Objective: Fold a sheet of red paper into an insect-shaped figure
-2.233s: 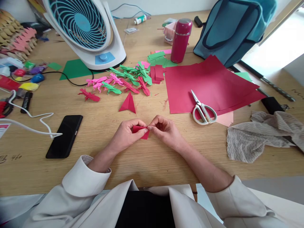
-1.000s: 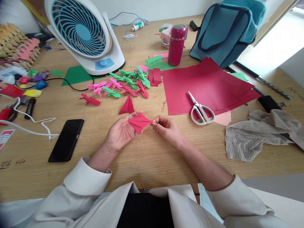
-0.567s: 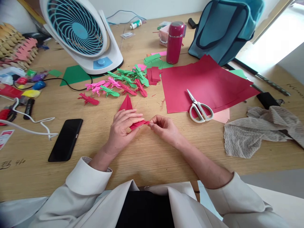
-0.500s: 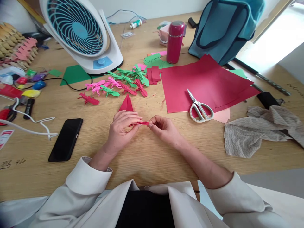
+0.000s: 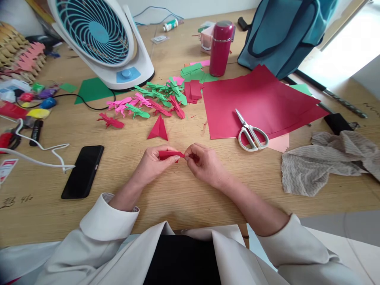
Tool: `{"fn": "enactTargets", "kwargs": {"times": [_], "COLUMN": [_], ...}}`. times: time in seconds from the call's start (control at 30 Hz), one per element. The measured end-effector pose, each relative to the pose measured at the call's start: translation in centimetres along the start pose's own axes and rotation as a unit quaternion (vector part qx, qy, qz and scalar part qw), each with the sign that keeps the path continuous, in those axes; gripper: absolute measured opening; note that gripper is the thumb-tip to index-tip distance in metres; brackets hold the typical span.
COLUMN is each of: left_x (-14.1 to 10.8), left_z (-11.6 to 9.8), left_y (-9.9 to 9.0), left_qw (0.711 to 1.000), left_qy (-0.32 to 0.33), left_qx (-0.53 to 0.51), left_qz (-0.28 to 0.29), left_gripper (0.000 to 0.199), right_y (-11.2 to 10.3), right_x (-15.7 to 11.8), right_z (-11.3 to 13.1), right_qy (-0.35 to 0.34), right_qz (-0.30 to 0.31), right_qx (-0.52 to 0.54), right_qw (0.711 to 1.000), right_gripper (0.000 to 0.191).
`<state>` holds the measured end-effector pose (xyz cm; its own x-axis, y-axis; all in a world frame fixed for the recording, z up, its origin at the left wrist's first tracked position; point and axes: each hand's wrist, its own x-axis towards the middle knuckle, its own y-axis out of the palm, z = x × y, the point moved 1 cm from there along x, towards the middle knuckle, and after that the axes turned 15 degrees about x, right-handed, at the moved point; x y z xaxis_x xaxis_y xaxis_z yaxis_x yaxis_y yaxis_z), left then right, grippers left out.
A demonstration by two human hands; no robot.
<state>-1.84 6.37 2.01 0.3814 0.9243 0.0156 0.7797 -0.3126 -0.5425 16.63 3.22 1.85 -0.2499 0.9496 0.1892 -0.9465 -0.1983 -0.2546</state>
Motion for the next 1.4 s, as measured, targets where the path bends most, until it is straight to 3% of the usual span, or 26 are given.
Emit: {"fn": "enactTargets", "kwargs": {"times": [0.17,0.33,0.4,0.47,0.6,0.73,0.97,1.1,1.2,1.27,1.33,1.4], "left_x": [0.0,0.0,0.0,0.0,0.0,-0.1,0.0,0.0,-0.1,-0.2,-0.3,-0.4], "left_z": [-0.2,0.3,0.5,0.6,0.4,0.2,0.4,0.5,0.4,0.3,0.1,-0.2], "left_y": [-0.2,0.0,0.1,0.1,-0.1,-0.3,-0.5,-0.8,-1.0,-1.2,-1.4,-1.5], "left_qw": [1.000,0.996,0.988,0.976,0.957,0.951,0.950,0.953,0.957,0.961,0.965,0.968], "left_qy": [0.005,-0.063,-0.095,-0.128,-0.161,-0.159,-0.147,-0.128,-0.114,-0.106,-0.103,-0.100], "left_qx": [0.018,-0.062,-0.118,-0.168,-0.233,-0.261,-0.272,-0.274,-0.265,-0.255,-0.242,-0.231], "left_qz": [-0.017,-0.019,-0.036,-0.049,-0.056,-0.043,-0.033,-0.025,-0.009,0.002,0.012,0.016], "left_gripper": [0.012,0.016,0.018,0.021,0.025,0.025,0.029,0.030,0.029,0.028,0.028,0.028], "right_y": [0.2,-0.4,-2.3,-5.1,-11.1,-13.6,-14.2,-14.4,-13.1,-11.2,-8.7,-6.0], "right_x": [-0.1,0.1,0.0,-0.6,-3.1,-4.8,-3.2,-3.2,-4.4,-5.3,-5.9,-6.3], "right_z": [-0.1,0.0,0.0,-0.3,-2.2,-4.2,-4.4,-3.7,-2.3,-1.0,0.4,1.6], "right_qy": [-0.043,-0.049,-0.056,-0.051,0.037,0.120,0.240,0.239,0.216,0.201,0.202,0.219], "right_qz": [0.001,-0.013,-0.052,-0.142,-0.272,-0.191,-0.187,-0.178,-0.172,-0.113,-0.045,-0.011], "right_qx": [-0.024,-0.043,-0.092,-0.183,-0.392,-0.408,-0.437,-0.443,-0.315,-0.100,0.093,0.175], "right_qw": [0.999,0.998,0.993,0.971,0.878,0.885,0.846,0.846,0.908,0.968,0.974,0.960], "right_gripper": [0.013,0.010,0.008,0.011,0.018,0.020,0.035,0.031,0.033,0.040,0.051,0.056]}}
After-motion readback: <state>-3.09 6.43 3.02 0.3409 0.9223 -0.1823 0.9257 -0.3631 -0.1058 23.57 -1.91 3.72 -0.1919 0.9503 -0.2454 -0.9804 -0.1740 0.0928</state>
